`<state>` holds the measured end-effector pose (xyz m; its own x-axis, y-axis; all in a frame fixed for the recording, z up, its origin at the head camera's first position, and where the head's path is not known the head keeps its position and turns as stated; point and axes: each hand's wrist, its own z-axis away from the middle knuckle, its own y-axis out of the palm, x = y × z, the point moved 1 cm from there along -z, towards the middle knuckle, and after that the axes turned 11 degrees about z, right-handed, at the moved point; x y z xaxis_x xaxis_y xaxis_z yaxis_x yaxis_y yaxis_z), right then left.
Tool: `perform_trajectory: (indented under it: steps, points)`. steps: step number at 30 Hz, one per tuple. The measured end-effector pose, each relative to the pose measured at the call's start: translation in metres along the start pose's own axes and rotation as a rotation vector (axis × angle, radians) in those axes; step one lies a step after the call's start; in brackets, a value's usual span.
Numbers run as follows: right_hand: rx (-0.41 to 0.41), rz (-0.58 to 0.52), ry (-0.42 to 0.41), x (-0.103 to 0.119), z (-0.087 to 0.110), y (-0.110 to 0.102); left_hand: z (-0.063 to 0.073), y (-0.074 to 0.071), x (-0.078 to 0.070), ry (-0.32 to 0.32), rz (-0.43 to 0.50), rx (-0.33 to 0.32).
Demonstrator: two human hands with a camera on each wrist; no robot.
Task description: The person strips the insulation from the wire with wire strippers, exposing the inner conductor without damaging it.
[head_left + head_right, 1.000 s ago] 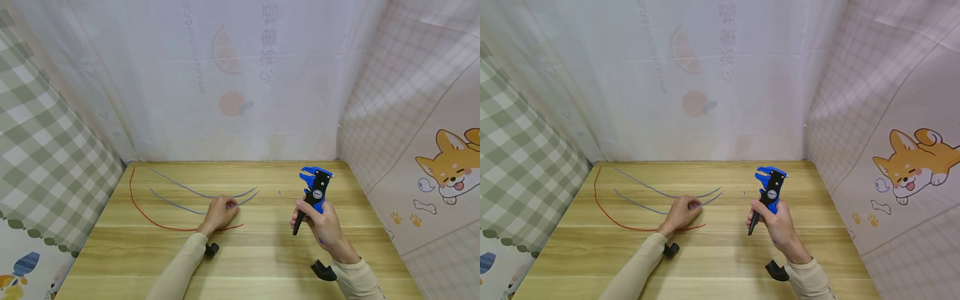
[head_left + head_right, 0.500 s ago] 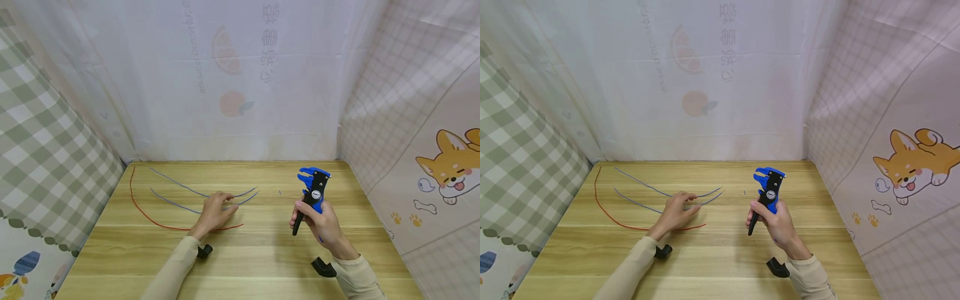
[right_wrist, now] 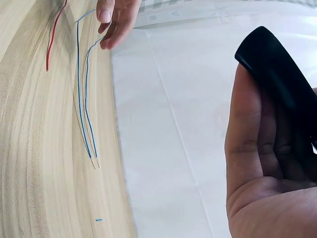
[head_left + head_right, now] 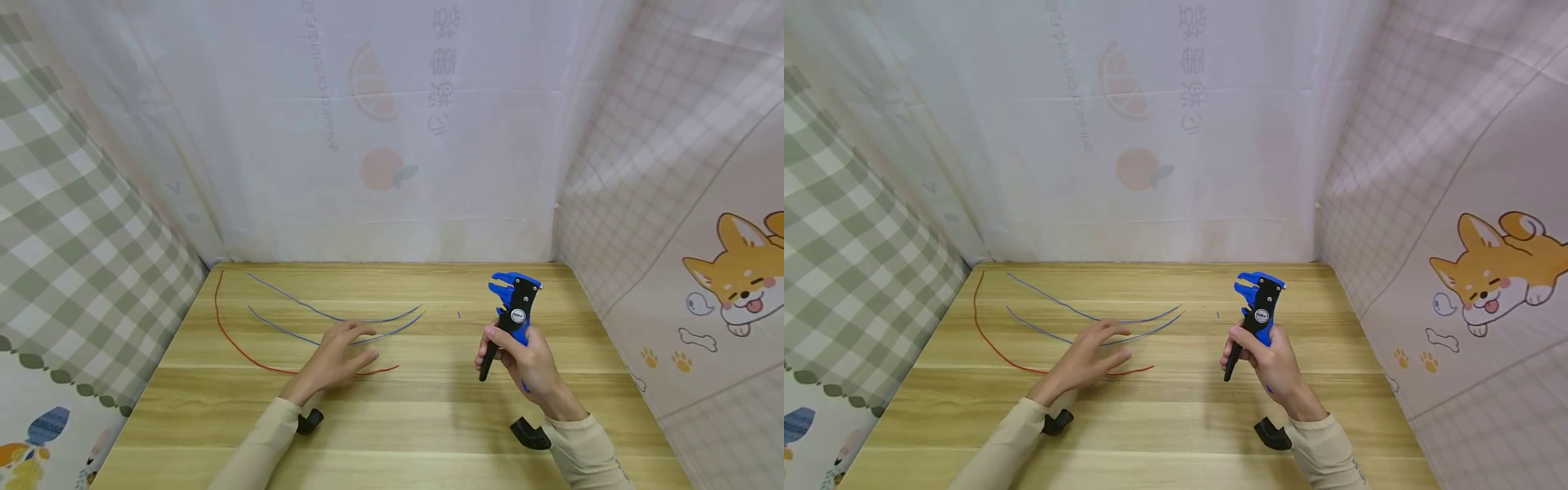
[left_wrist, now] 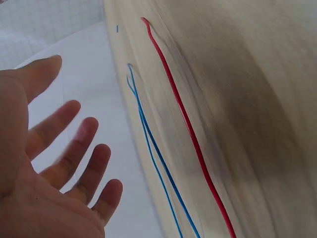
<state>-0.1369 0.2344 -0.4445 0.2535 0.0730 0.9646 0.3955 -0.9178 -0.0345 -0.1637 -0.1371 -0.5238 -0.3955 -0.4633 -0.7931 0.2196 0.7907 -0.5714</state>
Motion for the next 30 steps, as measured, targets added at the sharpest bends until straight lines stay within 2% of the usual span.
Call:
perform_trajectory:
  steps: [10, 13, 17, 24, 30]
  points:
    - [0.003, 0.008, -0.003, -0.001, -0.001, -0.001, 0.021, -0.009, 0.003, 0.129, -0.073, -0.086]
    - [0.003, 0.013, 0.001, -0.001, -0.001, -0.001, 0.027, -0.011, 0.006, 0.15, -0.102, -0.111]
    - [0.004, 0.021, 0.008, -0.001, -0.002, -0.001, 0.034, -0.013, 0.01, 0.12, -0.123, -0.119]
    - [0.003, 0.026, 0.014, 0.0, -0.002, -0.001, 0.044, -0.018, 0.014, 0.056, -0.138, -0.083]
    - [0.01, 0.012, 0.019, -0.001, -0.003, 0.0, 0.052, -0.02, 0.02, 0.027, -0.137, -0.01]
